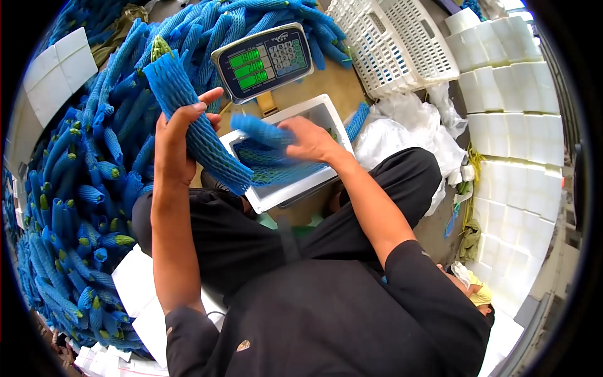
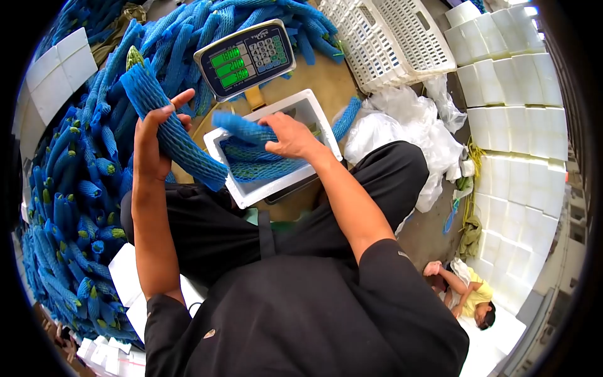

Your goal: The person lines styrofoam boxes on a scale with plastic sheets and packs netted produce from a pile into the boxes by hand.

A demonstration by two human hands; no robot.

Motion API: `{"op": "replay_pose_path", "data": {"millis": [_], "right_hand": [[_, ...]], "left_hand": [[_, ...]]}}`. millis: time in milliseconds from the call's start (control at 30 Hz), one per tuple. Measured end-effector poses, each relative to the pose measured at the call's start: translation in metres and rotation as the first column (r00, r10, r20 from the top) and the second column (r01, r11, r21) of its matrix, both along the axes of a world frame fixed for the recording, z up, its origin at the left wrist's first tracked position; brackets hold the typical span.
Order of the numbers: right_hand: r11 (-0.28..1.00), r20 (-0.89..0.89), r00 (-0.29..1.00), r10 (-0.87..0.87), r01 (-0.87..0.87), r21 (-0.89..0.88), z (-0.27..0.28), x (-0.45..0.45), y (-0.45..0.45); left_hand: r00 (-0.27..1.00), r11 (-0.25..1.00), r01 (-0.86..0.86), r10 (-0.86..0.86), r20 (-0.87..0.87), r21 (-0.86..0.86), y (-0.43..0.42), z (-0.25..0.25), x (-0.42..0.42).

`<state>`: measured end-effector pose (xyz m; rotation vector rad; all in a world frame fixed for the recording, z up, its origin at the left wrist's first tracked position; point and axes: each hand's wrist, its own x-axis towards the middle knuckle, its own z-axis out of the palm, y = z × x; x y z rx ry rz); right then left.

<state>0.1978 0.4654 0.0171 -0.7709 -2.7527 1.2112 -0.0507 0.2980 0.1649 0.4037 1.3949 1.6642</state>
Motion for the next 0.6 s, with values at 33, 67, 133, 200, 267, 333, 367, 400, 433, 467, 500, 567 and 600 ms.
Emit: {"op": "replay_pose_path", "data": {"millis": [33, 67, 133, 200, 267, 333, 367, 400, 433, 467, 500, 567, 600], "right_hand": [[0.988, 0.063, 0.995, 0.077, -0.084, 0.128, -0.017, 0.002, 0.002], [0.968, 0.031, 0.995, 0.093, -0.098, 0.230, -0.033, 0.003, 0.006], [0.899, -0.028, 0.990, 0.137, -0.113, 0.423, -0.058, 0.002, 0.010], [0.860, 0.007, 0.997, 0.073, -0.066, 0.507, -0.075, 0.003, 0.006], [0.791, -0.029, 0.999, 0.027, -0.003, 0.612, -0.095, 0.004, 0.005], [0.762, -0.038, 0.999, -0.037, 0.053, 0.646, -0.091, 0.000, -0.002], [0.775, -0.005, 0.997, -0.079, 0.065, 0.628, -0.088, -0.001, -0.006], [0.788, 0.029, 0.992, -0.121, 0.078, 0.611, -0.089, -0.002, -0.008], [0.829, 0.046, 0.989, -0.143, 0.094, 0.551, -0.097, -0.002, -0.009], [0.864, 0.064, 0.984, -0.169, 0.116, 0.490, -0.106, -0.003, -0.009], [0.892, 0.079, 0.978, -0.195, 0.143, 0.429, -0.110, -0.006, -0.007], [0.922, 0.081, 0.978, -0.192, 0.151, 0.357, -0.117, -0.006, -0.003], [0.933, 0.083, 0.978, -0.194, 0.157, 0.323, -0.117, -0.004, -0.001]], "left_hand": [[1.000, 1.000, 0.004, -0.004, -0.005, 0.000, 0.000, 0.000, 0.000], [1.000, 1.000, 0.009, -0.009, -0.009, -0.002, 0.000, -0.001, 0.000], [1.000, 1.000, 0.017, -0.017, -0.022, -0.011, 0.000, -0.004, 0.002], [0.999, 0.999, 0.025, -0.026, -0.044, -0.022, 0.003, -0.005, 0.003], [0.998, 0.999, 0.022, -0.025, -0.060, -0.046, 0.004, -0.007, 0.005], [0.998, 0.997, 0.032, -0.035, -0.055, -0.067, 0.005, -0.010, 0.006], [0.998, 0.996, 0.047, -0.050, -0.042, -0.074, 0.006, -0.012, 0.006], [0.997, 0.995, 0.063, -0.065, -0.029, -0.082, 0.007, -0.013, 0.007], [0.997, 0.993, 0.078, -0.077, 0.014, -0.094, 0.009, -0.013, 0.010], [0.997, 0.992, 0.078, -0.077, 0.015, -0.098, 0.013, -0.015, 0.014], [0.997, 0.992, 0.081, -0.080, 0.014, -0.100, 0.019, -0.018, 0.018], [0.995, 0.986, 0.097, -0.094, 0.029, -0.138, 0.026, -0.022, 0.028], [0.996, 0.987, 0.087, -0.084, 0.034, -0.135, 0.030, -0.026, 0.034]]}}
